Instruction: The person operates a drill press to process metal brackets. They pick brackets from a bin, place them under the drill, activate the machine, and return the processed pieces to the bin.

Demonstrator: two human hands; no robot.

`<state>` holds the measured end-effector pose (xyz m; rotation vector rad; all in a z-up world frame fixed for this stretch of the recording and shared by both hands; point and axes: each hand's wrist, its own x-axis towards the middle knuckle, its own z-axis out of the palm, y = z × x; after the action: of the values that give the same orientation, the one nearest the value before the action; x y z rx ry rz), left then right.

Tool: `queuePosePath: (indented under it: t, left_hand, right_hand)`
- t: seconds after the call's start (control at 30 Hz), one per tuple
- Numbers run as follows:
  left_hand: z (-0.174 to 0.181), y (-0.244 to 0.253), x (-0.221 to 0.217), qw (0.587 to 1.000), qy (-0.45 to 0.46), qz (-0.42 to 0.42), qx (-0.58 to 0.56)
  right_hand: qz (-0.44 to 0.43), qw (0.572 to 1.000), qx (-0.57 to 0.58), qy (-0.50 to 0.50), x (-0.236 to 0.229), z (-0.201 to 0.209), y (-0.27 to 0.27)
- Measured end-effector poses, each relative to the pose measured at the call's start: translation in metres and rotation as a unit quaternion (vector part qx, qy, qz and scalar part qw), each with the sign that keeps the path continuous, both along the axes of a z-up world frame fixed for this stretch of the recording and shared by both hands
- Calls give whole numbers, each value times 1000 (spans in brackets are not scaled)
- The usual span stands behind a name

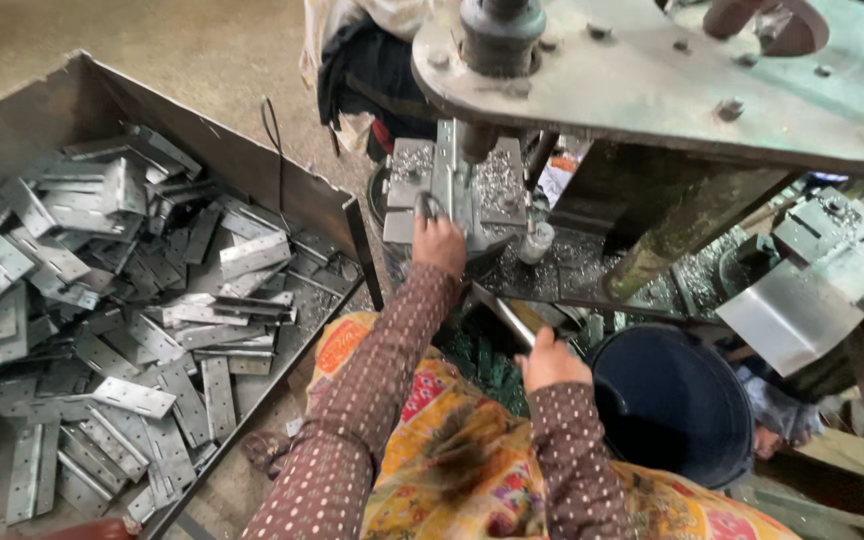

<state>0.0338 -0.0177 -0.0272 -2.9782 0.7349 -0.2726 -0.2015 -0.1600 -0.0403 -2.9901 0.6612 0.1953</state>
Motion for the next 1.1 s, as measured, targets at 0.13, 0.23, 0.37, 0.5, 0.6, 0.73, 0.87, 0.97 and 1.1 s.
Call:
queuePosePath:
  t: [0.13,0.23,0.37,0.5,0.6,0.73,0.87,0.97,1.1]
  left_hand:
    - [4,-13,21,1000,13,7,-3]
    - [9,-11,27,999,-7,5,-44]
    - [8,1,5,1000,6,-11,0]
    - [13,4,-2,999,-26,-17,-41]
    - [10,6,-7,997,-33,-11,-64]
    - [12,3,1,997,4,7,-73]
    - [4,9,-5,989,-101,10,-107]
    - [5,10,7,994,-63,-5,-91]
    - [-5,0,26,996,-27,2,-90]
  right_hand:
    - [-108,983,134,67,8,-2,7]
    - [-288,906,308,22,19,-8,10]
    - [-105,976,154,110,2,-2,13]
    - [-20,999,21,40,0,7,5]
    - [-5,999,-8,31,7,-20,2]
    - [-209,928,268,153,8,-70,-3]
    - [-14,967,145,208,-4,-79,-4]
    - [-31,972,127,193,6,-46,-1]
    - [24,1000,-3,11,6,-18,-3]
